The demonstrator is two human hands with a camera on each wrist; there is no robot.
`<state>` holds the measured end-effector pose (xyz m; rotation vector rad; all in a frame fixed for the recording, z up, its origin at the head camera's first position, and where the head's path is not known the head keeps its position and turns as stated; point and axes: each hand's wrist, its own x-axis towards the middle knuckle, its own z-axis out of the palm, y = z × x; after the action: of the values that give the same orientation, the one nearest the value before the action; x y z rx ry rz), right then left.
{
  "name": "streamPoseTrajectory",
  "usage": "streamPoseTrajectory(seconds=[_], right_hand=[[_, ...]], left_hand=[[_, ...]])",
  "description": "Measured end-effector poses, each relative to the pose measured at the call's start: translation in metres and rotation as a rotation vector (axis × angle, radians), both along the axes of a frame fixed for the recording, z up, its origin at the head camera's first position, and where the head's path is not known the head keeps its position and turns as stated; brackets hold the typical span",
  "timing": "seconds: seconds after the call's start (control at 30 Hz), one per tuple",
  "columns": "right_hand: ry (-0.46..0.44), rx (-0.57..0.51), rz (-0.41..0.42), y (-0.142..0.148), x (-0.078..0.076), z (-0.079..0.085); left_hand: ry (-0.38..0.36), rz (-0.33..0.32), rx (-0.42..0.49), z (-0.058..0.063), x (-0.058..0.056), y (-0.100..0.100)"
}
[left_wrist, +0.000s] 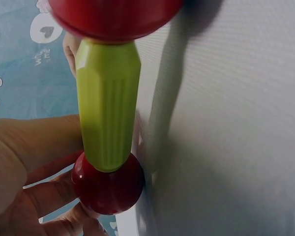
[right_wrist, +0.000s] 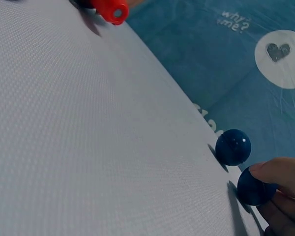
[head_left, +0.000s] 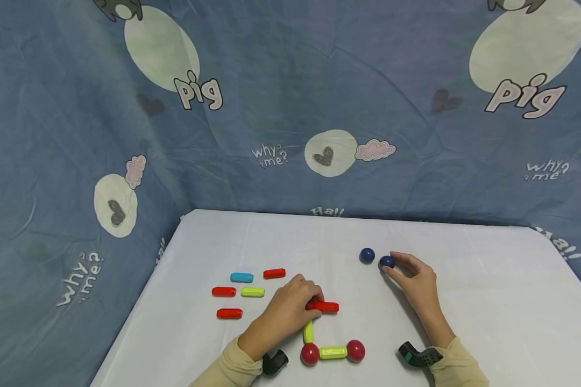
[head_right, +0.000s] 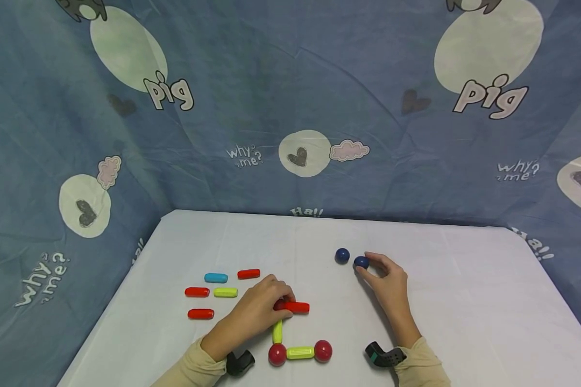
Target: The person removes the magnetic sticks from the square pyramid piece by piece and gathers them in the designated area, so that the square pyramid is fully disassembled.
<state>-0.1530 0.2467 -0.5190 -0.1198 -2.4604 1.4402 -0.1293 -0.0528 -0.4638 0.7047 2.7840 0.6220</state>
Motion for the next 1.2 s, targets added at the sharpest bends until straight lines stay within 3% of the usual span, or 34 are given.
streamPoseTrajectory(seconds=[0.3,0.53,0.67,0.8,0.9,0.97,1.07,1.2], right_hand=[[-0.016,-0.020,-0.006,-0.001,0.000,0.002],[0.026,-0.050,-0.039,-0.001,-0.001,0.000],[0.111,-0.056,-0.057,-0.003,-0.002,0.000],[0.317,-0.110,-0.030,-0.006,-0.002,0.004],[0.449,-0.153,0.061,-0.011,0.001,0.010],[0.461,-0.159,0.175,-0.016,0.003,0.013],[0.361,-0.157,0.406,-0.026,0.006,0.013],[0.105,-0.163,0.690,-0.040,0.011,0.008]], left_hand=[[0.002,0.010,0.023,-0.001,0.000,0.001],[-0.054,0.054,0.134,0.000,0.000,0.003],[-0.045,0.054,0.163,0.000,0.000,0.004],[-0.049,0.046,0.236,-0.001,-0.001,0.005],[-0.084,0.057,0.313,0.000,-0.001,0.006],[-0.098,0.066,0.348,0.000,-0.001,0.006],[-0.085,0.074,0.366,0.000,-0.001,0.005],[-0.029,0.072,0.348,0.000,-0.002,0.002]])
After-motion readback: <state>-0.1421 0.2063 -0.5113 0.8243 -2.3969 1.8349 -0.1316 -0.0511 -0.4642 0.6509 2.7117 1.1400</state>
